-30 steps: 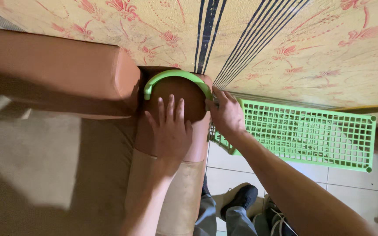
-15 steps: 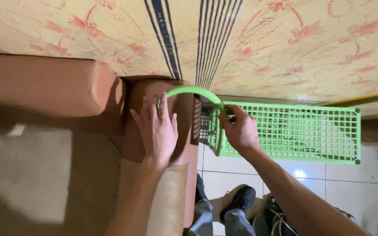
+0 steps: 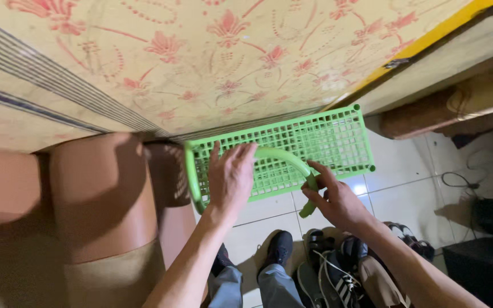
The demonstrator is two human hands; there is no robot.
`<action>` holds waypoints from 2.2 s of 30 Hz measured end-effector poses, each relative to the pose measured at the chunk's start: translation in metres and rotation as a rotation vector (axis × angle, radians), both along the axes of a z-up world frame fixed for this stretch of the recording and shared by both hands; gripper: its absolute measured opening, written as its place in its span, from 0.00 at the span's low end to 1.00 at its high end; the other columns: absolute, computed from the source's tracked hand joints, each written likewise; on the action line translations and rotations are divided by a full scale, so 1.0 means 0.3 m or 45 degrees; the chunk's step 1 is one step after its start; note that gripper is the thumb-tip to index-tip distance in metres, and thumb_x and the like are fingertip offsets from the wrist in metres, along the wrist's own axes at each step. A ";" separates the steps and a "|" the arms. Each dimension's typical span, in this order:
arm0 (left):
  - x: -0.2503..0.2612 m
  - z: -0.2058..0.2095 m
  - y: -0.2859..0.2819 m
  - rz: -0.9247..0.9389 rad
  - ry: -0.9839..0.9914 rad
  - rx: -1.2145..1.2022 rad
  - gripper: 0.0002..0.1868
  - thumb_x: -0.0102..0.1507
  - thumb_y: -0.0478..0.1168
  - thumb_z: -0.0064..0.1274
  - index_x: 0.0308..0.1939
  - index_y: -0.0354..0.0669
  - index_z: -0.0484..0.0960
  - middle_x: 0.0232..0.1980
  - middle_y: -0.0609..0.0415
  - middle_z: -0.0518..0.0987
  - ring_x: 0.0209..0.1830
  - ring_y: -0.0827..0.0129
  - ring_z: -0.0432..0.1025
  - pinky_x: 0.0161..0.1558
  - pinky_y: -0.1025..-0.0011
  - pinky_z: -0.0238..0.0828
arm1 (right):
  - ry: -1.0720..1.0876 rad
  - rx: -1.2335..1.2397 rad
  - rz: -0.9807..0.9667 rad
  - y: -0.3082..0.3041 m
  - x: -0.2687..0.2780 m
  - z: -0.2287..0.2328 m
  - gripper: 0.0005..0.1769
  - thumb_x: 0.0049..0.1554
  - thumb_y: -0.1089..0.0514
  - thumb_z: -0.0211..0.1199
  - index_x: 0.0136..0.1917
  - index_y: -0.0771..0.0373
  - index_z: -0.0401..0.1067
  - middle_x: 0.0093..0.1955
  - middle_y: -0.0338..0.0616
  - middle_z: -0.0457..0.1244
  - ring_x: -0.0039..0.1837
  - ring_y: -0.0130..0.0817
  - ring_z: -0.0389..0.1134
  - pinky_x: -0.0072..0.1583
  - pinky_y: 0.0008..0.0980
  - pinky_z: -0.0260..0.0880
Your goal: The person assembles a green plastic shoe rack by inserting rods into grid panels and attaching curved side pieces. After positioning the rack, they place several pairs of shoes onto the shelves.
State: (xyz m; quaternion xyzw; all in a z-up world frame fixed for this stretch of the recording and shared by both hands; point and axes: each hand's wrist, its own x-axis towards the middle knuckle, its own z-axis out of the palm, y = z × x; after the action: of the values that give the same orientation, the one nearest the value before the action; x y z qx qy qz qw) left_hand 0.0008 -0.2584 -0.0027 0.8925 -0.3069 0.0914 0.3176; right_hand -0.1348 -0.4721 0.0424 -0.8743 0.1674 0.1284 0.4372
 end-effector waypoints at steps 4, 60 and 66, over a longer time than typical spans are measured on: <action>-0.060 -0.060 -0.270 -0.168 0.030 -0.072 0.10 0.67 0.29 0.55 0.51 0.44 0.83 0.48 0.51 0.86 0.48 0.62 0.81 0.69 0.42 0.66 | 0.043 0.066 -0.054 -0.192 -0.033 0.029 0.39 0.59 0.56 0.59 0.80 0.50 0.51 0.53 0.50 0.72 0.52 0.42 0.76 0.54 0.41 0.75; -0.066 -0.394 -0.990 -0.360 0.692 0.992 0.67 0.48 0.62 0.71 0.82 0.73 0.41 0.85 0.52 0.27 0.83 0.38 0.28 0.67 0.19 0.44 | 0.072 -0.577 -0.267 -0.720 0.139 -0.230 0.34 0.57 0.58 0.64 0.76 0.51 0.63 0.57 0.56 0.67 0.53 0.56 0.71 0.55 0.51 0.72; -0.075 -0.407 -0.992 -0.325 0.671 0.963 0.65 0.49 0.59 0.71 0.81 0.75 0.43 0.85 0.53 0.28 0.83 0.39 0.28 0.67 0.20 0.43 | 0.028 -0.613 -0.246 -0.724 0.123 -0.230 0.34 0.57 0.58 0.66 0.76 0.52 0.64 0.55 0.56 0.67 0.53 0.56 0.71 0.55 0.52 0.70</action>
State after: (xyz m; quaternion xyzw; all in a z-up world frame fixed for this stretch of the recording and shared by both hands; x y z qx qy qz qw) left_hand -0.0215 -0.5559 -0.1247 0.8934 -0.3349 -0.2959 0.0462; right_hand -0.0978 -0.6894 -0.0266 -0.9316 0.2806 0.0520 0.2250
